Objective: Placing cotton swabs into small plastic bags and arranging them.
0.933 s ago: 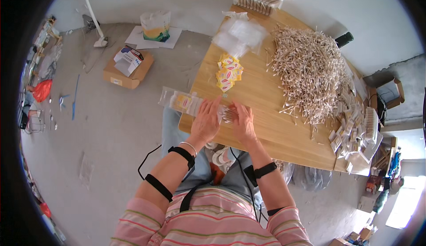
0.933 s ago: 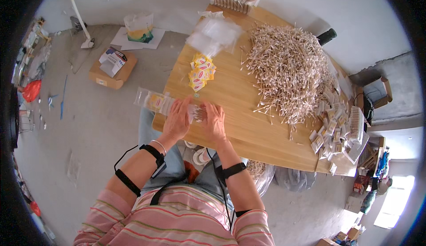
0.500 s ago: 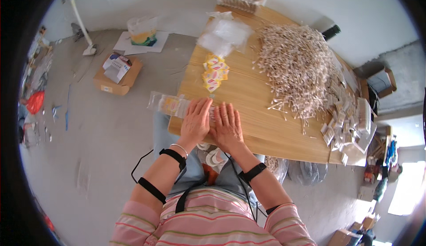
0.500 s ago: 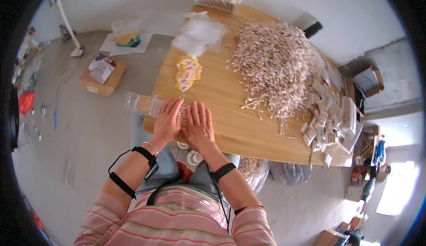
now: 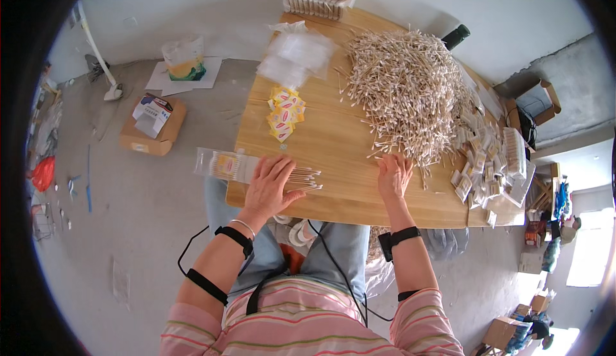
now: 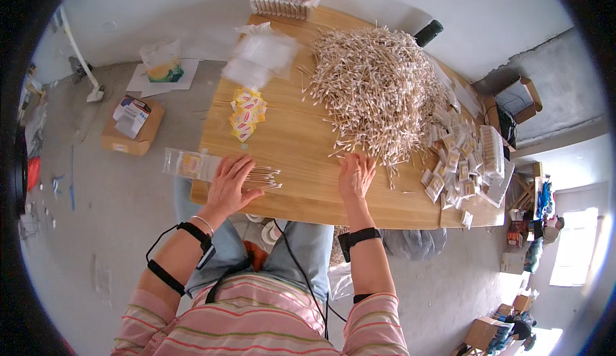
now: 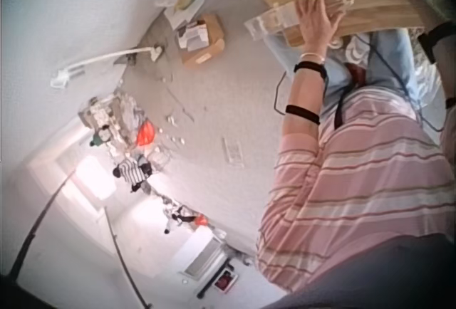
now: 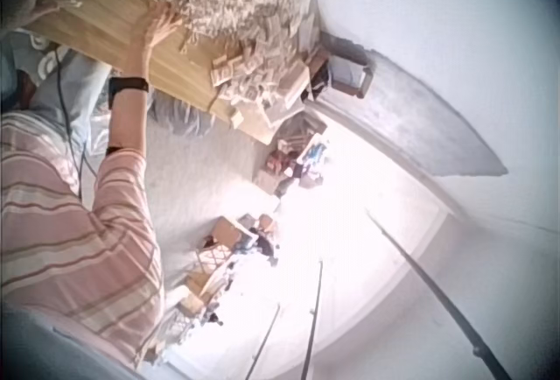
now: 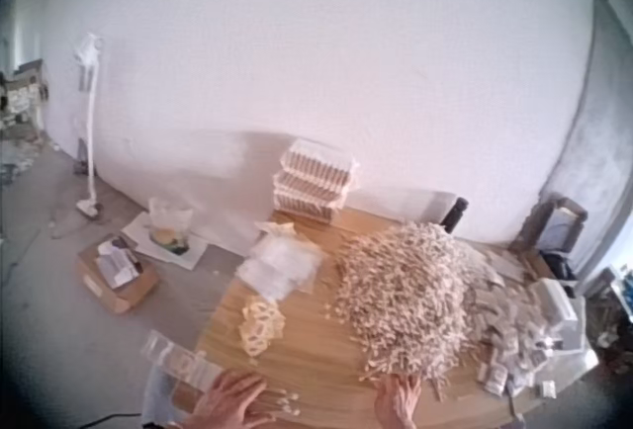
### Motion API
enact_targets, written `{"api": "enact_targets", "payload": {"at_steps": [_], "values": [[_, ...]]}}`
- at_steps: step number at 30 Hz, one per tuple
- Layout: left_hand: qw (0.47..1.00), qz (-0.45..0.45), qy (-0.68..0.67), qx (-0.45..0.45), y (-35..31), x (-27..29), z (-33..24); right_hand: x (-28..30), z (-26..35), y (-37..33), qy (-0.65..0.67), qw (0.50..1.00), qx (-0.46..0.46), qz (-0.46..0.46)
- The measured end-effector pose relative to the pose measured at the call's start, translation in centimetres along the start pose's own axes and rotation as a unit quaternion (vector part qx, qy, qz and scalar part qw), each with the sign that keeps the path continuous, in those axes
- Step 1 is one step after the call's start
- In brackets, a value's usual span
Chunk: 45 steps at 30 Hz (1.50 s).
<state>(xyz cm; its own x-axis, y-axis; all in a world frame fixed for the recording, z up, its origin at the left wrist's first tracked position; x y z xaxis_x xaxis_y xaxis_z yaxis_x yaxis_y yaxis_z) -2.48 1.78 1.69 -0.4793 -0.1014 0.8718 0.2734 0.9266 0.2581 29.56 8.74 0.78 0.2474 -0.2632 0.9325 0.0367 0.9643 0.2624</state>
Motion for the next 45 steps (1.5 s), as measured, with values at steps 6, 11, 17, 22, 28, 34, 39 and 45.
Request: {"api": "enact_targets", "payload": {"at_steps": [6,11,17,22,28,34,39,45], "values": [[1.000,-0.015,-0.015,-0.001,-0.3,-0.2,0.2,-2.8,3.7,0.3,0.039,0.997,0.053,-0.037],[1.000,-0.014,-0.015,-0.017,-0.2,-0.3,0.1,-3.8,11.2,-0.3,0.070,0.991,0.117,-0.011],[0.998,-0.019,-0.059,0.034,-0.1,-0.5,0.0,-3.5,17.0,-1.2,0.175,0.957,0.202,0.110],[0.997,-0.048,-0.058,0.033,-0.1,0.1,-0.2,-2.5,13.8,-1.1,0.253,0.962,0.094,0.044],[0.999,-0.038,-0.035,0.015,-0.4,-0.4,0.4,-1.0,12.2,-2.9,0.208,0.962,0.153,0.090],[0.999,-0.017,-0.019,0.018,0.0,-0.2,0.0,-0.7,12.6,-2.8,0.215,0.961,0.151,0.089],[0.999,-0.013,-0.019,0.024,-0.1,-0.1,0.1,-0.8,12.7,-2.6,0.219,0.958,0.177,0.062],[0.999,-0.016,-0.022,0.020,0.1,-0.1,-0.1,-1.7,12.3,-0.4,0.190,0.969,0.150,0.051]]}}
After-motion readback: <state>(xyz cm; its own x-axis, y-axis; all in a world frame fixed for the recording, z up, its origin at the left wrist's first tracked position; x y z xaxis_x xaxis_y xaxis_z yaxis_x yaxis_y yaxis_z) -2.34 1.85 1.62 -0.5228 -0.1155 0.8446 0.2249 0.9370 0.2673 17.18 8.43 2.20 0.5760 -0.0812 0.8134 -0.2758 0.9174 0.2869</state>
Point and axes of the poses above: each hand's wrist, its own y-axis towards the middle knuckle, its own x-axis out of the back of the hand, z = x × y, the point moved 1 cm from there along y, towards the middle knuckle, and after that the axes turned 1 degree about z, right-handed, at the moved point
